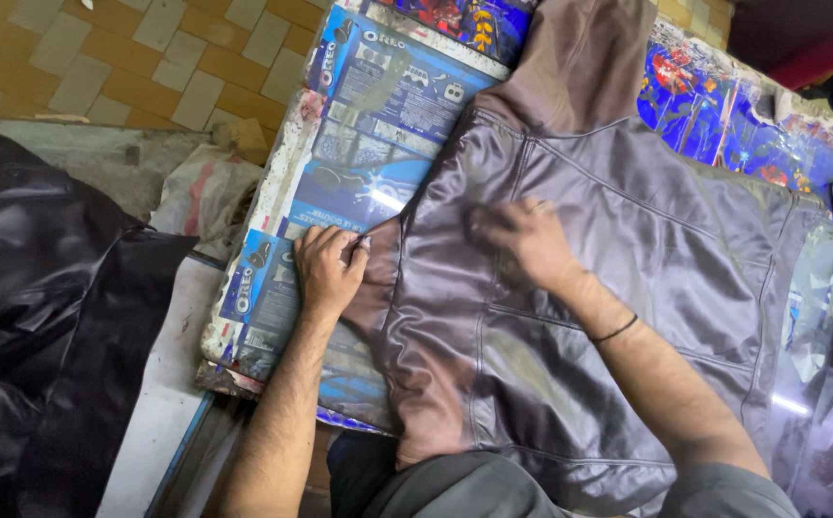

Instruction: The person pours liquid dye from a bottle onto the brown panel of a leather jacket laid on a work table, then rubs the dye into the leather with a sponge, working the liquid across the panel and along the seams, repositioning the jacket to treat different areas.

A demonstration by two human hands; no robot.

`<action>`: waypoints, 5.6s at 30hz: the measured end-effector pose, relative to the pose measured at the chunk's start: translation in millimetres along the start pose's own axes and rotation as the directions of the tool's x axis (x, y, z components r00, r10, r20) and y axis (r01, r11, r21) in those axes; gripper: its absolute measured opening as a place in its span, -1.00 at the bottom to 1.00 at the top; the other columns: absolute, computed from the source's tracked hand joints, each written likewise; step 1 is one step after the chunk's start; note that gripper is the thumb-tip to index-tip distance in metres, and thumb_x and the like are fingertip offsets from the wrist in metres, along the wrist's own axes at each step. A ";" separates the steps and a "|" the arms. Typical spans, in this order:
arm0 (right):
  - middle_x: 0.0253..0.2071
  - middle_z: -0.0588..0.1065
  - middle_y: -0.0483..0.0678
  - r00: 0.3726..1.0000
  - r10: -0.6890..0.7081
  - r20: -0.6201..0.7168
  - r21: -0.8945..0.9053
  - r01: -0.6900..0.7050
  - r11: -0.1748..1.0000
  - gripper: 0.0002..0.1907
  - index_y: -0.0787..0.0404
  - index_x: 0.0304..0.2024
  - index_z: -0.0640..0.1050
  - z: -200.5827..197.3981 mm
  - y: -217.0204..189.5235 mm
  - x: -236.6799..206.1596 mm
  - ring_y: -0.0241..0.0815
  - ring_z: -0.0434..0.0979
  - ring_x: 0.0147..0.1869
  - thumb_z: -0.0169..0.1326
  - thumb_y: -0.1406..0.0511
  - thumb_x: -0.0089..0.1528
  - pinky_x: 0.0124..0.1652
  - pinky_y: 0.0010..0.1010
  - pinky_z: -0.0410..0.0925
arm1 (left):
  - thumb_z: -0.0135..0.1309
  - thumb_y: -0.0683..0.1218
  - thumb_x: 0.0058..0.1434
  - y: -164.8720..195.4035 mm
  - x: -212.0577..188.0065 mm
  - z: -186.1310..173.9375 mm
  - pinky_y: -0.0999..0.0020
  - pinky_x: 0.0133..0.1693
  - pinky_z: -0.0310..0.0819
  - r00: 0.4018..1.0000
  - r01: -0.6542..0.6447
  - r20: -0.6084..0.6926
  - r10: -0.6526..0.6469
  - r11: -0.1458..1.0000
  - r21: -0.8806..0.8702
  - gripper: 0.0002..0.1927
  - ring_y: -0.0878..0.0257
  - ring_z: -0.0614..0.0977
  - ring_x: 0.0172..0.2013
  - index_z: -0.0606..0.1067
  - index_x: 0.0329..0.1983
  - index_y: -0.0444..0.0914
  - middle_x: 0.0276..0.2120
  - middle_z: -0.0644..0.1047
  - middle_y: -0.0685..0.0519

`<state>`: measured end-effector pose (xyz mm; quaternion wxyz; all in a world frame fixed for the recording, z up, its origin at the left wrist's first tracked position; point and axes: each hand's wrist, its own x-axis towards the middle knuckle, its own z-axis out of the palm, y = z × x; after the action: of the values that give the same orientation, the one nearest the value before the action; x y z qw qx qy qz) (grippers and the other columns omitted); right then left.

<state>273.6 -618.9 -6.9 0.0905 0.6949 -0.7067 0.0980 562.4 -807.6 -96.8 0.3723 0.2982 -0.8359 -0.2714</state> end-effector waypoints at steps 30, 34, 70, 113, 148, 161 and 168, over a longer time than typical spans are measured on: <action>0.06 0.51 -0.03 0.992 -0.123 0.010 0.231 0.117 0.966 -0.57 0.05 0.10 0.65 -2.1 -82.3 5.7 0.04 0.47 0.01 0.14 0.27 0.16 0.00 -0.16 0.31 | 0.22 -0.06 0.20 1.1 0.1 -0.3 0.08 -0.04 0.25 1.000 -0.007 0.015 0.007 1.000 0.011 -0.85 0.06 0.52 -0.19 0.53 -0.36 -0.22 -0.33 0.57 0.09; 0.04 0.52 -0.16 0.997 0.060 0.040 -0.049 -0.058 0.997 -0.63 -0.13 0.00 0.68 -25.3 -38.0 -16.3 0.00 0.45 -0.01 0.19 0.21 0.11 -0.10 -0.11 0.27 | 0.22 -0.05 0.21 0.3 -1.4 0.0 0.08 -0.03 0.26 1.000 0.013 0.027 -0.013 1.000 0.015 -0.84 0.06 0.52 -0.20 0.53 -0.38 -0.21 -0.37 0.56 0.10; 0.13 0.51 -0.06 0.998 -0.025 -0.051 -0.023 0.024 0.999 -0.60 -0.04 0.03 0.67 10.7 22.1 -4.2 0.04 0.44 0.08 0.17 0.30 0.12 -0.01 -0.08 0.24 | 0.20 -0.07 0.23 3.6 -2.0 0.4 0.07 0.00 0.27 1.000 0.004 0.014 -0.005 1.000 0.027 -0.86 0.03 0.54 -0.14 0.57 -0.25 -0.23 -0.26 0.60 0.07; 0.04 0.50 -0.05 0.963 -0.244 -0.114 0.102 0.255 0.961 -0.59 -0.08 -0.10 0.68 -0.2 -118.3 -25.8 0.04 0.43 0.02 0.17 0.23 -0.02 0.01 -0.03 0.24 | 0.26 0.03 0.16 96.2 -181.9 -37.1 0.17 -0.02 0.52 0.826 0.561 0.182 -0.533 0.749 -0.352 -0.10 -0.06 0.54 -0.05 0.06 0.39 -0.40 0.08 0.37 -0.29; 0.19 0.47 -0.13 0.985 -0.102 -0.140 -0.072 0.093 0.993 -0.54 -0.18 0.11 0.63 24.7 -106.5 -71.5 -0.05 0.40 0.15 0.22 0.26 0.13 0.09 -0.09 0.22 | 0.20 -0.09 0.27 73.7 -278.8 3.2 0.09 -0.01 0.53 0.910 0.415 0.167 -0.380 0.833 -0.365 -0.27 -0.13 0.64 -0.01 0.18 0.44 -0.32 -0.03 0.55 -0.34; 0.13 0.50 -0.20 0.954 0.252 -0.164 -0.017 -0.259 0.966 -0.64 -0.10 0.07 0.64 -0.7 -105.7 -105.5 -0.06 0.41 0.08 0.18 0.24 0.21 -0.01 -0.08 0.19 | 0.25 -0.09 0.23 58.2 -291.3 15.2 0.22 -0.10 0.54 0.913 0.407 0.187 -0.362 0.826 -0.390 -0.22 0.05 0.62 -0.10 0.15 0.43 -0.34 0.00 0.53 -0.26; 0.15 0.49 -0.15 1.000 -0.020 -0.024 -0.024 0.019 1.000 -0.55 -0.17 0.09 0.64 1.9 -113.9 -153.7 -0.06 0.38 0.03 0.19 0.21 0.11 -0.04 -0.05 0.18 | 0.27 -0.14 0.20 59.9 -288.9 16.4 0.35 -0.20 0.49 0.915 0.402 0.188 -0.356 0.827 -0.392 -0.22 0.23 0.54 -0.22 0.15 0.41 -0.34 -0.11 0.51 -0.12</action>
<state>390.2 -472.9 -47.9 0.1082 0.6993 -0.6999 0.0969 689.2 -561.0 -198.8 0.3214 0.3557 -0.6997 -0.5298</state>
